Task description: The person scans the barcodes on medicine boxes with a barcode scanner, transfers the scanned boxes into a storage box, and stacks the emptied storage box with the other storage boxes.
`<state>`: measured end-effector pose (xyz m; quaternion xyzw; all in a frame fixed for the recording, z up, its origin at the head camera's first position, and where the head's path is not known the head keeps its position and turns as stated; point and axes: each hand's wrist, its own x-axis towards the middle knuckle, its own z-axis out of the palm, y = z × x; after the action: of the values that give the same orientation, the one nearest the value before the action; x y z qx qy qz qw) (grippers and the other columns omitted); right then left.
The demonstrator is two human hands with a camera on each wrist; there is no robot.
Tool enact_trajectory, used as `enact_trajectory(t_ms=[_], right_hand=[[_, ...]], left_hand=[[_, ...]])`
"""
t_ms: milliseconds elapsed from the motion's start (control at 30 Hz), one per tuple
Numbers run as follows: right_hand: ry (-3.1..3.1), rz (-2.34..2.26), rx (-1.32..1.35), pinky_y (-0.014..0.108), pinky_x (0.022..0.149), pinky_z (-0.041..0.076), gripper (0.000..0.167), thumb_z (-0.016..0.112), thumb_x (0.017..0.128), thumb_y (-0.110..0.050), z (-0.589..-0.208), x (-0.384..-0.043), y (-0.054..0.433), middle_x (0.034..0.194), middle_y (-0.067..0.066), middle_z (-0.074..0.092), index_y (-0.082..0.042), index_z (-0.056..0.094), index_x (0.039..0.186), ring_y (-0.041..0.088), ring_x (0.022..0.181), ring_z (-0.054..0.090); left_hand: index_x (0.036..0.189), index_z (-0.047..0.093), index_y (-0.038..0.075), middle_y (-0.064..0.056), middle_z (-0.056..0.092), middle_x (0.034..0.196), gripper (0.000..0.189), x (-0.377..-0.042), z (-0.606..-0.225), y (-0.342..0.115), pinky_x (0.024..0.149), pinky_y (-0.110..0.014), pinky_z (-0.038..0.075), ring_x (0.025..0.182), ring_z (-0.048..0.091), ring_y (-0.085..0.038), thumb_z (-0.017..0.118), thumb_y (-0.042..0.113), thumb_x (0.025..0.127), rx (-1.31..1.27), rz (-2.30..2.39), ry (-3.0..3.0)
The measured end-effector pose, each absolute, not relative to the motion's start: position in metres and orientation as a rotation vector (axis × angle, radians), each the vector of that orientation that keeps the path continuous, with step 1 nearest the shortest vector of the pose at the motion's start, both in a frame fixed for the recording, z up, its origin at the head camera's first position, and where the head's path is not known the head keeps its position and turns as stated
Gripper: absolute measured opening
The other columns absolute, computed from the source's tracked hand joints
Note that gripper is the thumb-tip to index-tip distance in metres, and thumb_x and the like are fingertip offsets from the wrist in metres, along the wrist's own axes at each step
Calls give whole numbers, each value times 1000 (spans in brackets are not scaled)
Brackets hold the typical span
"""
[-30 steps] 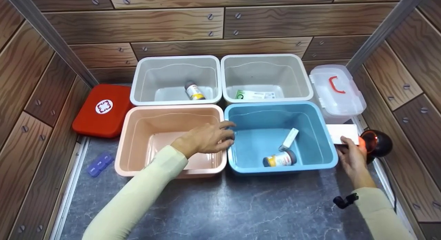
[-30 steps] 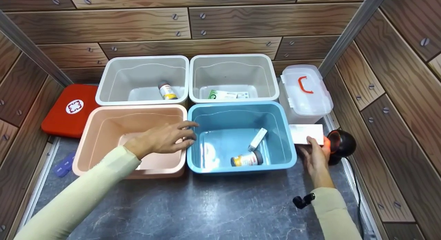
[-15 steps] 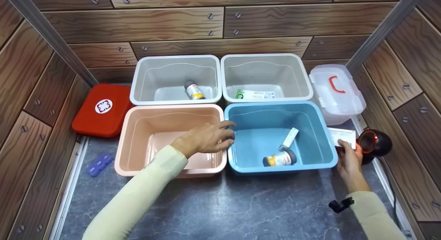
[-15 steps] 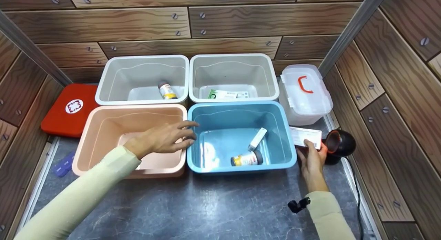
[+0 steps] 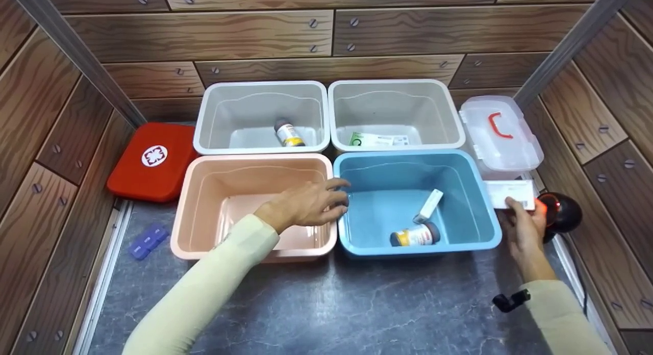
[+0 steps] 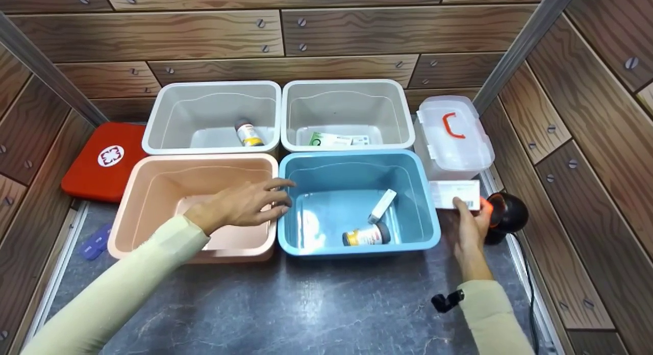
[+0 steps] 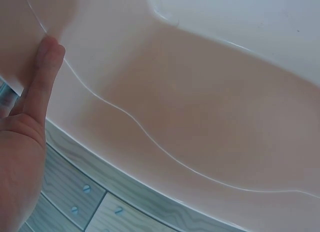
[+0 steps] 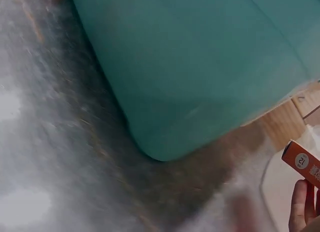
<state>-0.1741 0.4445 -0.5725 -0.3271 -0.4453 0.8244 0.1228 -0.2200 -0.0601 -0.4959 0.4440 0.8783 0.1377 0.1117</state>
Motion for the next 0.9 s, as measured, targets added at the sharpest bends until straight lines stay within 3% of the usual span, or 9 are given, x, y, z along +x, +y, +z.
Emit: enact_trajectory(t_ms=[167, 367, 567, 900], right_hand=[[-1360, 2347, -844, 25, 60, 58, 49, 74, 97, 6, -545, -188, 452, 106, -3, 65, -26, 52, 126, 12, 74, 68], [-1392, 2378, -612, 27, 66, 64, 55, 73, 95, 12, -509, -213, 452, 118, 2, 62, -21, 50, 133, 13, 86, 73], [-1525, 2404, -375, 34, 76, 67, 57, 71, 96, 13, -482, -246, 434, 119, 7, 64, -17, 46, 138, 20, 89, 78], [-1761, 2371, -248, 29, 77, 66, 47, 71, 98, 5, -461, -306, 378, 119, 5, 63, -18, 47, 132, 16, 96, 73]], left_hand=[[128, 73, 20, -8, 52, 164, 34, -219, -496, -60, 93, -47, 62, 101, 76, -32, 48, 39, 114, 1337, 415, 2596], [130, 72, 21, -8, 50, 165, 35, -219, -496, -60, 94, -47, 62, 99, 75, -31, 48, 40, 114, 1321, 416, 2594], [132, 72, 20, -8, 49, 167, 36, -219, -496, -60, 98, -47, 62, 106, 75, -31, 48, 41, 114, 1306, 404, 2586], [134, 70, 20, -9, 45, 169, 38, -220, -495, -60, 103, -50, 60, 115, 73, -33, 47, 42, 115, 1291, 395, 2561]])
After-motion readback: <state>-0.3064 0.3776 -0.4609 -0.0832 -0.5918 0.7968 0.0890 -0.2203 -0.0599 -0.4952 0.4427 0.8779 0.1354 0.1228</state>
